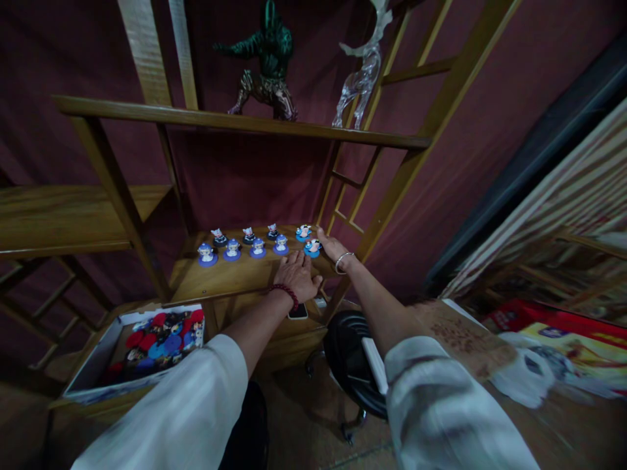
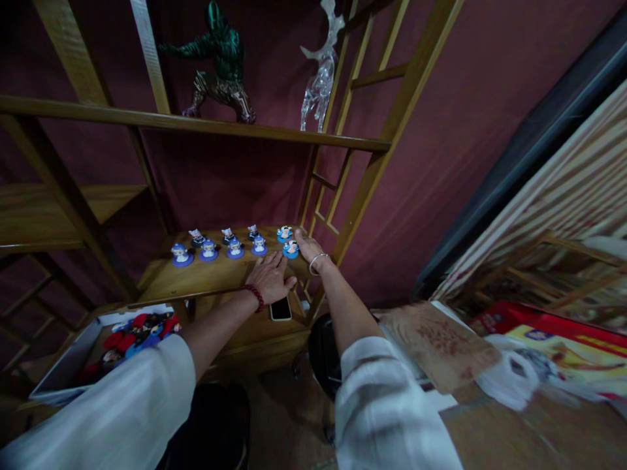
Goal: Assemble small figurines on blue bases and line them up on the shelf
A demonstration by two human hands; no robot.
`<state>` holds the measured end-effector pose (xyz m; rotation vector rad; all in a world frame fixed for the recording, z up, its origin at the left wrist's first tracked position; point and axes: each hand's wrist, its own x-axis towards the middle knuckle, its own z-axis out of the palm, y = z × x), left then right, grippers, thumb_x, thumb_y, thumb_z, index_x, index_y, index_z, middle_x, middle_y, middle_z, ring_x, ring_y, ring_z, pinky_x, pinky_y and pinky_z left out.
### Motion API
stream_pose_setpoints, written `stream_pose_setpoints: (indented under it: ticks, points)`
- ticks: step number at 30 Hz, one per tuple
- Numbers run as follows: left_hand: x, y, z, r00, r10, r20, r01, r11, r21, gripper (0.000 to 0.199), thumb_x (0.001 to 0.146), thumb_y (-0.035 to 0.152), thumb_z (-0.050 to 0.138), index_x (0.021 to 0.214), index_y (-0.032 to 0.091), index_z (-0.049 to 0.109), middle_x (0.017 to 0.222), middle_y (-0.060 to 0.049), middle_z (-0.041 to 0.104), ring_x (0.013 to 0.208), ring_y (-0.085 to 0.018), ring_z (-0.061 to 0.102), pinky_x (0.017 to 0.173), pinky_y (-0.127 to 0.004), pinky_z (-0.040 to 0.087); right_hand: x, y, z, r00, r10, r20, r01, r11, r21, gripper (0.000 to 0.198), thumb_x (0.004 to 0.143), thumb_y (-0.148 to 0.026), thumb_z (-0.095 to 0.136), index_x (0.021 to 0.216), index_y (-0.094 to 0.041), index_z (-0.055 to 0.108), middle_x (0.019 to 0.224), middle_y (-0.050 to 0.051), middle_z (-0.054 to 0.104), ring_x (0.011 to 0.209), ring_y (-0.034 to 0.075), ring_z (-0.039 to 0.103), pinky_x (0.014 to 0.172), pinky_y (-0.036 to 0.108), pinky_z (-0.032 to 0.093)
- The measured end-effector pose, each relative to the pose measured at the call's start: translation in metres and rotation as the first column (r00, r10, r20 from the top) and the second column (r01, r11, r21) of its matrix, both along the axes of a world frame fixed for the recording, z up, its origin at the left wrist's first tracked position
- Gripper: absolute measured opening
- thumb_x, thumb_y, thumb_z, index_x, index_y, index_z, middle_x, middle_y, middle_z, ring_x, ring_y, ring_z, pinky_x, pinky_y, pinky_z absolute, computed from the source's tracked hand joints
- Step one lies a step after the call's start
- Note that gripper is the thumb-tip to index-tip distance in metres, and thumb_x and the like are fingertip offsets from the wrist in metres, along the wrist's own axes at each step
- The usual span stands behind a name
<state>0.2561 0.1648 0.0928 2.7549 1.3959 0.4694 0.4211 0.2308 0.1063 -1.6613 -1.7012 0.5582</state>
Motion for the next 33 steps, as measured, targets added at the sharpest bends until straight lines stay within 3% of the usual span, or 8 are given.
stream_pose_setpoints:
  ticks: [5,16,33]
  points:
    - [-0.0001,-0.0014,0.0020,1.000,-0.001,0.003,0.001,1.000,-0.002,0.062,0.080,0.048,0.027,0.128,0.008,0.032,0.136,-0.013,0.032,0.124,-0.025,0.022,0.099,-0.040,0.019,-0.0002,0.0013,0.0029,0.997,-0.012,-0.078,0.008,0.998,-0.062,0.068,0.078,-0.067,0.019,0.093,-0.021,0.066,0.095,0.004,0.066,0.099,0.019,0.055,0.096,0.033,0.033]
    - [0.0001,-0.0018,0.0022,1.000,0.008,-0.002,-0.009,1.000,-0.016,0.061,0.080,0.048,0.025,0.128,0.010,0.031,0.137,-0.012,0.030,0.125,-0.025,0.020,0.099,-0.041,0.018,-0.0050,0.0030,0.0038,0.991,0.011,-0.130,-0.013,1.000,-0.013,0.068,0.078,-0.067,0.015,0.094,-0.024,0.066,0.107,0.001,0.061,0.102,0.018,0.053,0.097,0.032,0.032]
    - [0.0010,-0.0009,0.0002,1.000,0.011,0.001,-0.011,1.000,0.018,0.063,0.080,0.050,0.025,0.128,0.010,0.031,0.135,-0.012,0.033,0.125,-0.025,0.021,0.100,-0.041,0.017,-0.0065,0.0076,0.0038,0.985,0.054,-0.162,-0.053,0.999,0.011,0.069,0.079,-0.065,0.016,0.094,-0.020,0.066,0.106,0.004,0.062,0.101,0.018,0.053,0.097,0.033,0.032]
